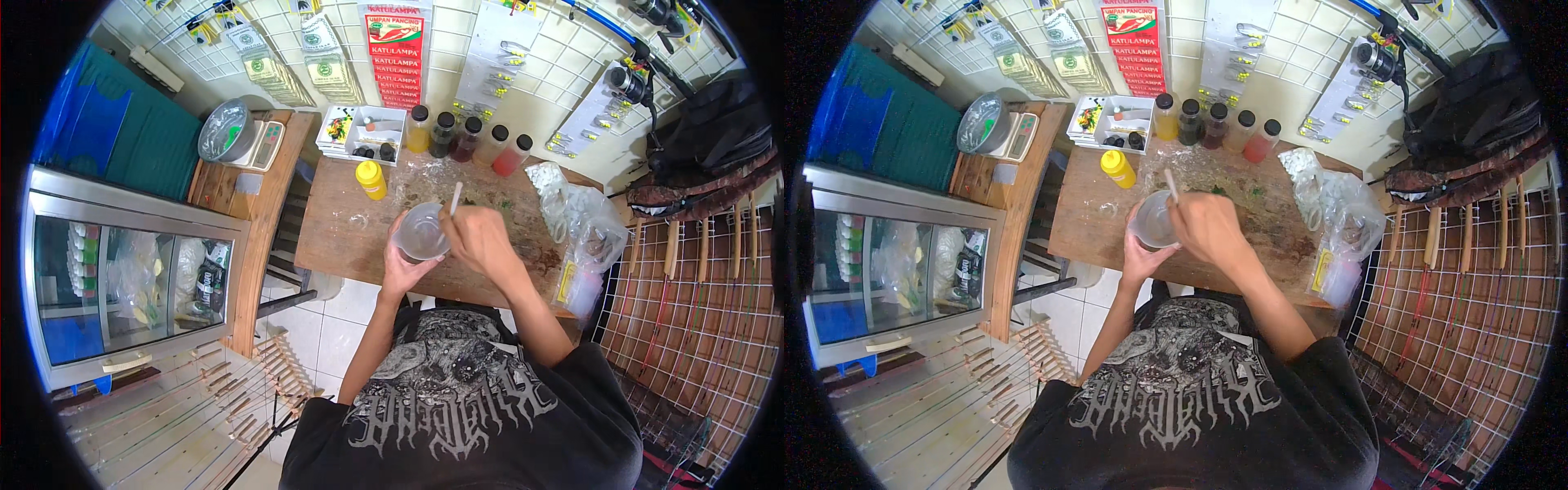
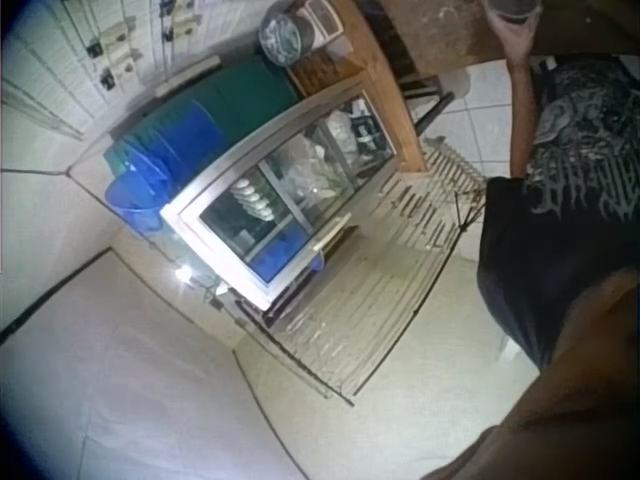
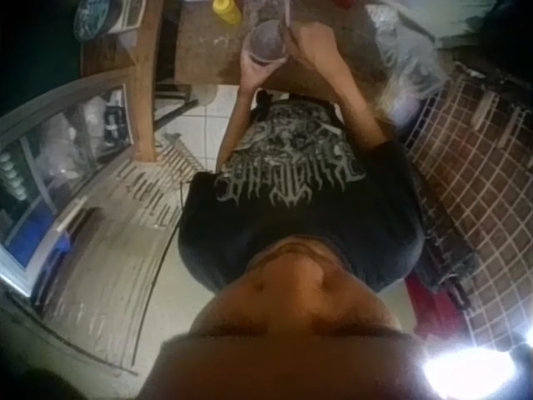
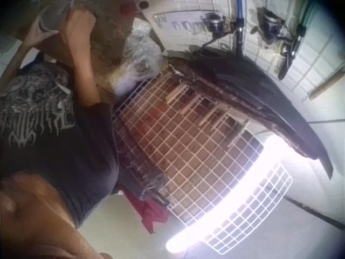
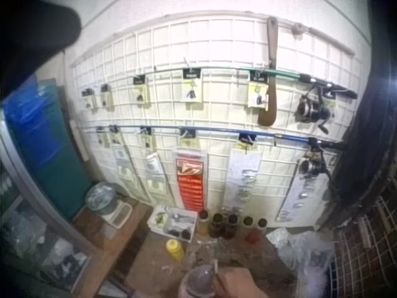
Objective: Preparing and mixing fishing attractant liquids and organizing bottles.
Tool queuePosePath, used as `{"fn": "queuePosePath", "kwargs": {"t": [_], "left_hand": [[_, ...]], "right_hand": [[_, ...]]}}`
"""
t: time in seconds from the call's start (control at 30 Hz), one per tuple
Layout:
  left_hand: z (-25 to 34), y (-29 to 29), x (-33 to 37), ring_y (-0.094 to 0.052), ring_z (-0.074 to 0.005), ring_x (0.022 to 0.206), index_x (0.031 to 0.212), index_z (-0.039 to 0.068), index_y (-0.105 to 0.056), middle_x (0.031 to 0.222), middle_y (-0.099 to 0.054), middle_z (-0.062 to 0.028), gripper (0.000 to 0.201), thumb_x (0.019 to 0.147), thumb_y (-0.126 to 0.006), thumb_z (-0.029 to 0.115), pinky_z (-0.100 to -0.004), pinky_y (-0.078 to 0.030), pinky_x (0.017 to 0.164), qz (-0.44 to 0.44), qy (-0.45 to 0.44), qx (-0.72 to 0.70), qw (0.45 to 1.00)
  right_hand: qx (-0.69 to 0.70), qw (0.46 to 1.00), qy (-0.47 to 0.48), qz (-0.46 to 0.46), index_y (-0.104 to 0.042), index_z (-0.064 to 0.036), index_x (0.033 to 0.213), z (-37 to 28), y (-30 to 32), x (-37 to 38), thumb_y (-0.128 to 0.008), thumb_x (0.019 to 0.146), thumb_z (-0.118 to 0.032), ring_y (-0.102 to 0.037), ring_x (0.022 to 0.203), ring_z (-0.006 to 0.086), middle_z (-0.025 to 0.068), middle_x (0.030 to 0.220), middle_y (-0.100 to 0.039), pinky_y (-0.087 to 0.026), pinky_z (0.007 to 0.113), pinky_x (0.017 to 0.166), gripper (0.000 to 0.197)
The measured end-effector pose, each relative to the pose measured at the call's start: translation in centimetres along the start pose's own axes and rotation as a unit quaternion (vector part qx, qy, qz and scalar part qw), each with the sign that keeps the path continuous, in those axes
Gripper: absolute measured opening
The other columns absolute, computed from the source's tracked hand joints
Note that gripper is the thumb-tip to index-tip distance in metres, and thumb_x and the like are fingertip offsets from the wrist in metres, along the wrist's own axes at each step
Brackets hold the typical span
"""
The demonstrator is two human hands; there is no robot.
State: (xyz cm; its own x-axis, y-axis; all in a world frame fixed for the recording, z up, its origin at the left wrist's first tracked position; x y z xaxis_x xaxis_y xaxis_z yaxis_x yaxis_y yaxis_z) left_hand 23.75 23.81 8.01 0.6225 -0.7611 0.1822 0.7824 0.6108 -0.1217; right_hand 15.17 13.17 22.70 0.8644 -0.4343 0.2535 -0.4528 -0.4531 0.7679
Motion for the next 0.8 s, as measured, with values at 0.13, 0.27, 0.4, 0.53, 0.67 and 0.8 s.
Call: {"fn": "queuePosePath", "kwargs": {"t": [0.13, 0.27, 0.4, 0.53, 0.67, 0.8], "left_hand": [[-0.1, -0.4, -0.1, -0.048, -0.0242, 0.132, 0.148, -0.004, -0.034, 0.143, -0.046, -0.0150, 0.101, 0.067, -0.092, 0.014, -0.0400, -0.040, 0.112, -0.024, 0.003, -0.024, 0.999], [-0.4, -0.7, -0.3, -0.047, -0.0236, 0.132, 0.148, -0.003, -0.034, 0.144, -0.045, -0.0147, 0.101, 0.067, -0.092, 0.014, -0.0398, -0.040, 0.112, -0.039, 0.016, -0.035, 0.999], [0.0, -0.7, -0.2, -0.049, -0.0238, 0.131, 0.147, -0.003, -0.035, 0.144, -0.046, -0.0147, 0.101, 0.066, -0.093, 0.016, -0.0401, -0.041, 0.111, -0.040, 0.020, -0.013, 0.999], [-1.2, -0.6, -0.4, -0.050, -0.0257, 0.131, 0.144, -0.003, -0.040, 0.141, -0.050, -0.0160, 0.100, 0.063, -0.094, 0.018, -0.0406, -0.042, 0.109, -0.037, 0.002, 0.045, 0.998], [-1.9, -0.4, -0.5, -0.052, -0.0270, 0.130, 0.143, -0.004, -0.042, 0.139, -0.052, -0.0173, 0.098, 0.062, -0.094, 0.019, -0.0412, -0.042, 0.109, -0.027, 0.028, 0.002, 0.999], [-1.7, -0.4, -0.4, -0.053, -0.0274, 0.129, 0.143, -0.004, -0.042, 0.140, -0.053, -0.0183, 0.098, 0.063, -0.094, 0.018, -0.0414, -0.042, 0.110, -0.027, 0.014, 0.020, 0.999]], "right_hand": [[-0.002, 1.000, -0.007, 0.010, -0.062, -0.0004, 0.082, 0.3, 0.2, 0.2, -0.058, 0.094, -0.017, -0.064, 0.071, 0.0431, 0.0237, 0.072, -0.062, -0.050, 0.052, 0.062, 0.021], [-0.055, 0.997, -0.044, 0.044, -0.063, 0.0003, 0.083, 0.8, 0.7, 0.6, -0.058, 0.094, -0.019, -0.064, 0.071, 0.0428, 0.0235, 0.073, -0.063, -0.050, 0.051, 0.062, 0.023], [0.023, 0.999, 0.018, -0.025, -0.064, 0.0006, 0.083, -0.1, -0.1, 0.2, -0.058, 0.094, -0.018, -0.065, 0.069, 0.0424, 0.0231, 0.072, -0.064, -0.050, 0.051, 0.062, 0.022], [-0.049, 0.998, -0.027, -0.002, -0.064, 0.0004, 0.084, 0.9, 0.2, -0.1, -0.058, 0.094, -0.018, -0.065, 0.069, 0.0425, 0.0227, 0.071, -0.064, -0.050, 0.052, 0.063, 0.022], [-0.047, 0.997, -0.042, -0.032, -0.060, -0.0012, 0.084, 1.3, -0.1, -0.4, -0.057, 0.093, -0.014, -0.063, 0.070, 0.0431, 0.0228, 0.071, -0.061, -0.048, 0.050, 0.061, 0.016], [-0.002, 0.999, -0.036, 0.041, -0.060, -0.0013, 0.085, 1.1, 0.5, -0.4, -0.057, 0.093, -0.015, -0.063, 0.070, 0.0431, 0.0224, 0.070, -0.061, -0.048, 0.050, 0.061, 0.016]]}}
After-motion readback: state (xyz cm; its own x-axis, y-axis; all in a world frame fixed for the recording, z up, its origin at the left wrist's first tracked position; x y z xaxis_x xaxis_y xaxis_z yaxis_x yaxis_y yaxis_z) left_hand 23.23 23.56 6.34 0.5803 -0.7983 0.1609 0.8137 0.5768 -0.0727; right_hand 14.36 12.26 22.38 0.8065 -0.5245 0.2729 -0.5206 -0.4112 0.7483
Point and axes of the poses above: each hand's wrist, its own x-axis towards the middle knuckle, its own y-axis out of the back of the hand, z = x × y, the point moved 7 cm from there along x, towards the middle knuckle
